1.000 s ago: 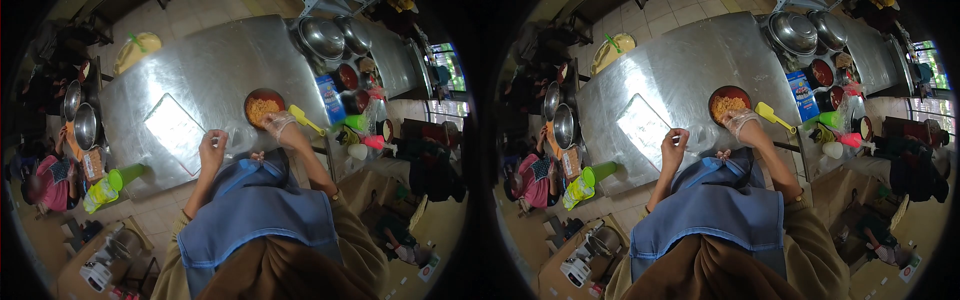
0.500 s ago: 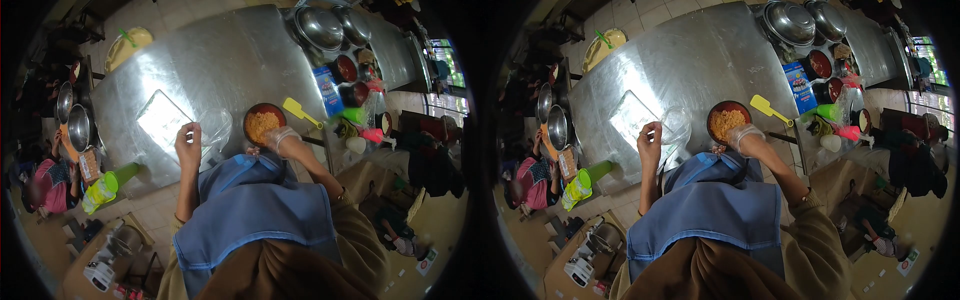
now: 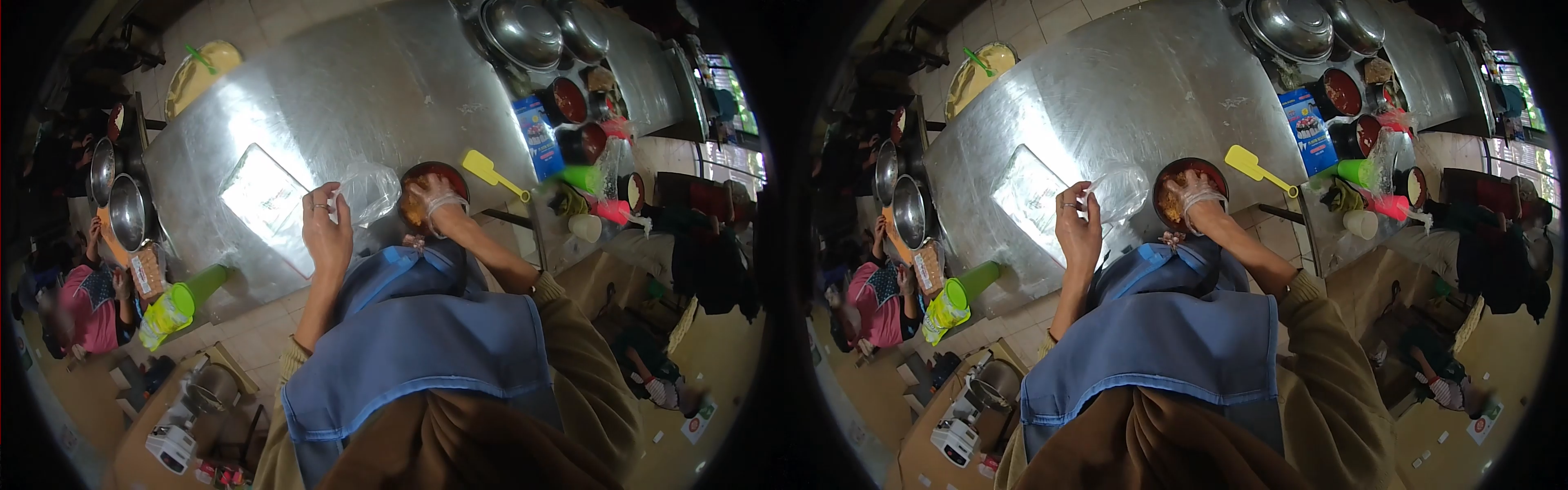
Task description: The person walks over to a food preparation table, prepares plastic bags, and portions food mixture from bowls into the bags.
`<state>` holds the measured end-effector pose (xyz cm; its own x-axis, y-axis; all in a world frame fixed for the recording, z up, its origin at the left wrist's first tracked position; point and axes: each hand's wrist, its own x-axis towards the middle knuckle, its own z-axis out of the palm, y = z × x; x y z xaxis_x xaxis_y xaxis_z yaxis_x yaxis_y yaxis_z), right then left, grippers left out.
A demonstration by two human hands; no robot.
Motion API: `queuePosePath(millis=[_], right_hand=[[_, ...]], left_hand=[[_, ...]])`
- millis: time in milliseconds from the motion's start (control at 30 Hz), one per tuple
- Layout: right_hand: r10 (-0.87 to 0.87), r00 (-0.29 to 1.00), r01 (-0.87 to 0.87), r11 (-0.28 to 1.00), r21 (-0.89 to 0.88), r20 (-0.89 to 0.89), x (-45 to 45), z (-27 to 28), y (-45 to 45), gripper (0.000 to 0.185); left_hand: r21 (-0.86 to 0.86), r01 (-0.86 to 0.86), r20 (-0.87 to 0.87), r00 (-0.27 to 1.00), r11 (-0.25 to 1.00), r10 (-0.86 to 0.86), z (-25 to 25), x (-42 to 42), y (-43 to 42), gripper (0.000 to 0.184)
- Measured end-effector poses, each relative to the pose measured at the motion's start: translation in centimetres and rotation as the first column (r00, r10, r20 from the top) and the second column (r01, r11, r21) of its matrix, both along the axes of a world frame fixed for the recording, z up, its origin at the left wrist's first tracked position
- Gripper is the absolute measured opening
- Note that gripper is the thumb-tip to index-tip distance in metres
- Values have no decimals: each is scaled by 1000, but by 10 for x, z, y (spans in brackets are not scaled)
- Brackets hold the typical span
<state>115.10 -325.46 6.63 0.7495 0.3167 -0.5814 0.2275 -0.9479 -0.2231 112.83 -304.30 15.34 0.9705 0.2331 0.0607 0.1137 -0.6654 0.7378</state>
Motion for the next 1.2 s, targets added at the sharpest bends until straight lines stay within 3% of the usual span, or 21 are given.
queuePosePath(millis=[167,267,367,467,567,667,767,867,967,1067,1200], right_hand=[[-127,961,40,943,330,245,6,-17,-5,31],[-166,897,-56,878,476,410,7,-32,-16,26],[-270,958,190,852,488,97,8,-6,-25,24],[-459,850,492,516,701,-259,-4,-7,-38,17],[-464,634,768,285,573,-619,-11,19,-45,14],[-536,641,758,326,566,-550,-11,47,-46,15],[-471,534,833,151,532,-702,-10,66,-42,20],[-329,577,764,-108,636,-748,-10,84,-27,17],[-255,636,718,-151,680,-728,-5,68,-12,19],[-202,464,827,-249,504,-862,-4,63,1,20],[-274,413,865,-180,469,-868,1,61,14,18]], left_hand=[[50,78,31,996,996,-79,-8,7,-19,20],[52,146,-7,989,988,-146,-14,9,-31,21],[118,182,33,982,976,-187,-20,7,-41,23],[104,201,2,979,974,-203,-26,5,-45,25],[72,213,-40,977,974,-211,-28,4,-47,27],[59,225,-41,974,973,-223,-31,3,-48,28],[26,231,-42,972,973,-230,-31,2,-49,28],[-43,222,-67,972,974,-225,-28,2,-51,28],[-150,194,-98,973,969,-210,-23,1,-52,26],[-236,150,-89,981,960,-175,-24,-1,-51,24],[-328,72,-58,994,942,-96,-35,-3,-50,22]])
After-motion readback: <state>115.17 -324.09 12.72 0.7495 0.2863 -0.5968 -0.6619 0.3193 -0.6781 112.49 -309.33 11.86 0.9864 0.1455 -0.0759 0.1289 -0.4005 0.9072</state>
